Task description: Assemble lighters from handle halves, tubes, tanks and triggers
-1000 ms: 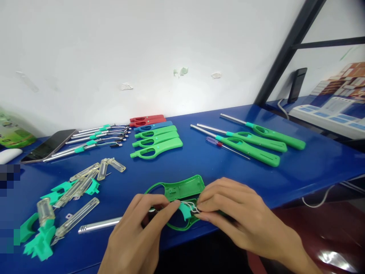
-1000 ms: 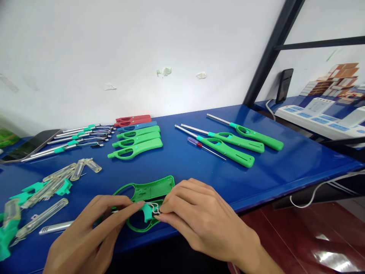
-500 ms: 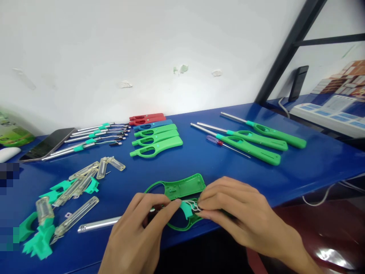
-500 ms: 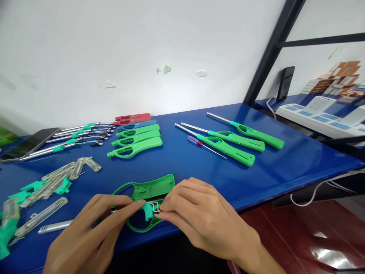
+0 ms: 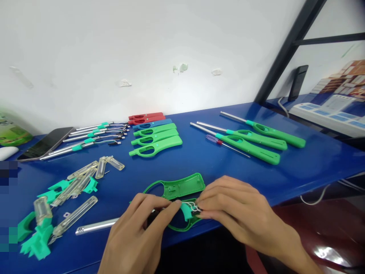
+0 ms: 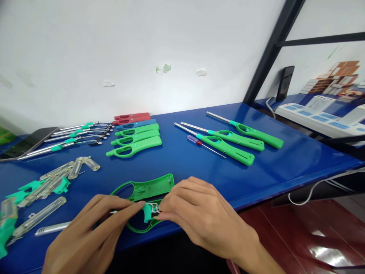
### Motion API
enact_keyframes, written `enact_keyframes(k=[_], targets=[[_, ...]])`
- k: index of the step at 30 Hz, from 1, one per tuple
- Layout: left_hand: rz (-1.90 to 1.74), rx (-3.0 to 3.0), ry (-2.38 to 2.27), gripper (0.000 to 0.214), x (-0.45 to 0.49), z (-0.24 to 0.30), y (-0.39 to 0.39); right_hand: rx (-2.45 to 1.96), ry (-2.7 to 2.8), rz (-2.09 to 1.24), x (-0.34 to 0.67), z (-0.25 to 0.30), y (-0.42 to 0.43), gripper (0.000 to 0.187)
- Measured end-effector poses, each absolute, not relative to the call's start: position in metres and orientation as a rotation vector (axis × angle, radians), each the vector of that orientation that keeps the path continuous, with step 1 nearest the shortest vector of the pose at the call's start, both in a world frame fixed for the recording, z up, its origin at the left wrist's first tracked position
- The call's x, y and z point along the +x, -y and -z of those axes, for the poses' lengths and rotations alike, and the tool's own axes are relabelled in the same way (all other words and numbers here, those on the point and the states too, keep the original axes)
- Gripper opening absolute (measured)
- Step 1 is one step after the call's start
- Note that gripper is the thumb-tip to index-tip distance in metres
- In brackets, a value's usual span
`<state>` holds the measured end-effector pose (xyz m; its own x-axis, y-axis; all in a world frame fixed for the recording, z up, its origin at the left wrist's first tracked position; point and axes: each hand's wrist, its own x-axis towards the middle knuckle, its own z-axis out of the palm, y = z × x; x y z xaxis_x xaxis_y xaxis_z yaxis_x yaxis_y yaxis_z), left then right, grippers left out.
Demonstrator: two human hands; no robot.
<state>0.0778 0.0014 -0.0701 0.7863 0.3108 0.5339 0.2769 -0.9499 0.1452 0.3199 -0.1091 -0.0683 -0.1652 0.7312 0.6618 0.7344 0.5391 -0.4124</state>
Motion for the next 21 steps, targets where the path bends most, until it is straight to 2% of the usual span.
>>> enact_keyframes(k=[7,14,21], targets=[[-0.877,2.896,-0.492,0.043,0.079,0.068,0.001,-1.205,1.916,-0.031,0.319,0.066,0.112,0.007],[-1.040,2.768,-0.489,0.024,0.087,0.063,0.013,-1.239,1.916,-0.049,0.319,0.065,0.110,0.011],[-1.015,2.812,-0.478,0.022,0.084,0.067,0.008,-1.254,1.922,-0.066,0.321,0.067,0.111,0.012]])
